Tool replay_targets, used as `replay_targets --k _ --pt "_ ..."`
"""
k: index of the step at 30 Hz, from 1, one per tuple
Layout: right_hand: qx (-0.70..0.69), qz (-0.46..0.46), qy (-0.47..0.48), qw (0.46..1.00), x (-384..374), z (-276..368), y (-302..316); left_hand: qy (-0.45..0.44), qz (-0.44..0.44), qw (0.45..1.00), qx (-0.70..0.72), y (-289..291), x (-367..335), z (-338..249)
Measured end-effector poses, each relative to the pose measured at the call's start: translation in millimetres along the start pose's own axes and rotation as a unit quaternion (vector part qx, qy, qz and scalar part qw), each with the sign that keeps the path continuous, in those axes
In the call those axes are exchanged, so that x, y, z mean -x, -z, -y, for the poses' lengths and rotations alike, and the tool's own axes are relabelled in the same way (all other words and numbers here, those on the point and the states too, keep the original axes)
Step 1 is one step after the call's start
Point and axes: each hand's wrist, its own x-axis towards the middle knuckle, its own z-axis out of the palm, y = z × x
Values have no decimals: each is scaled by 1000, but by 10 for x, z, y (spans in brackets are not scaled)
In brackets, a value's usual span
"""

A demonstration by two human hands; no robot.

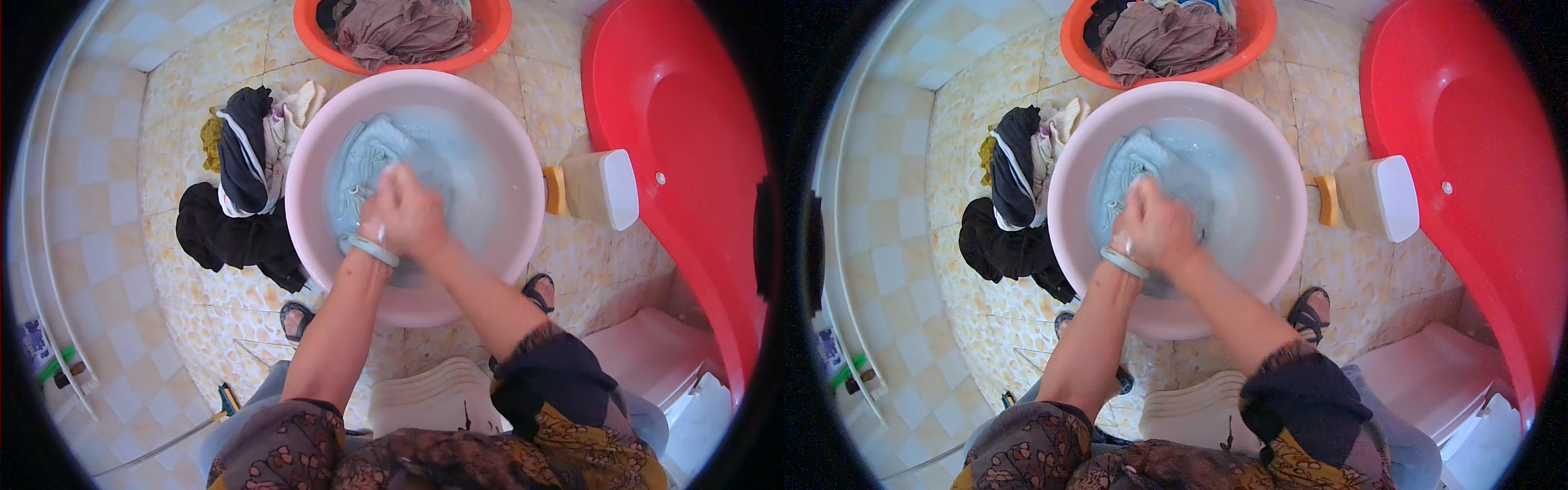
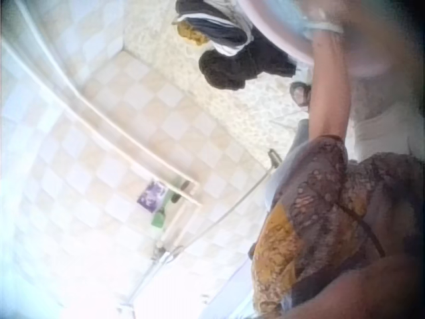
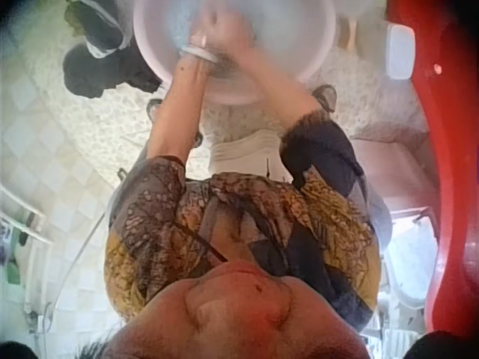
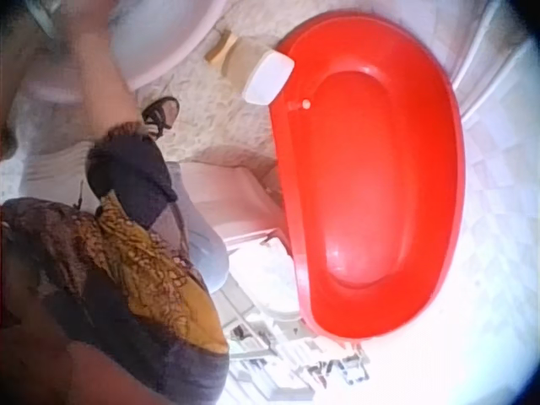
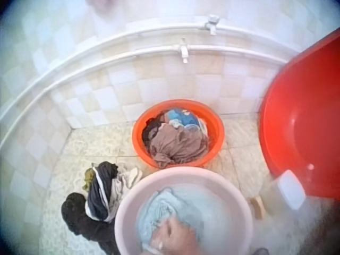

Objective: Hand-washing a light-blue garment in a basin with soap and water.

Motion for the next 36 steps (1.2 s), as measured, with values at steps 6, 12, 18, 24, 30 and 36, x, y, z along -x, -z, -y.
replay_targets --k 6,12,18,24,30,36 --pt "-126 -40 -59 989 80 81 76 -5 -145 550 -823 -126 -173 26" --pt "-63 -42 -20 997 -266 -69 106 -91 -236 918 -305 -546 -112 309" --pt "-178 9 47 983 217 207 3 13 -49 999 -2 -35 -3 -156" --pt "11 -5 -95 995 -395 -327 104 -57 -295 953 -33 -603 -195 271" --pt "-471 -24 -362 804 -651 -715 441 -31 -385 917 -101 -569 -85 -131" --pt "-540 -101 -399 734 -705 -689 521 38 -270 958 -93 -653 -2 -136"
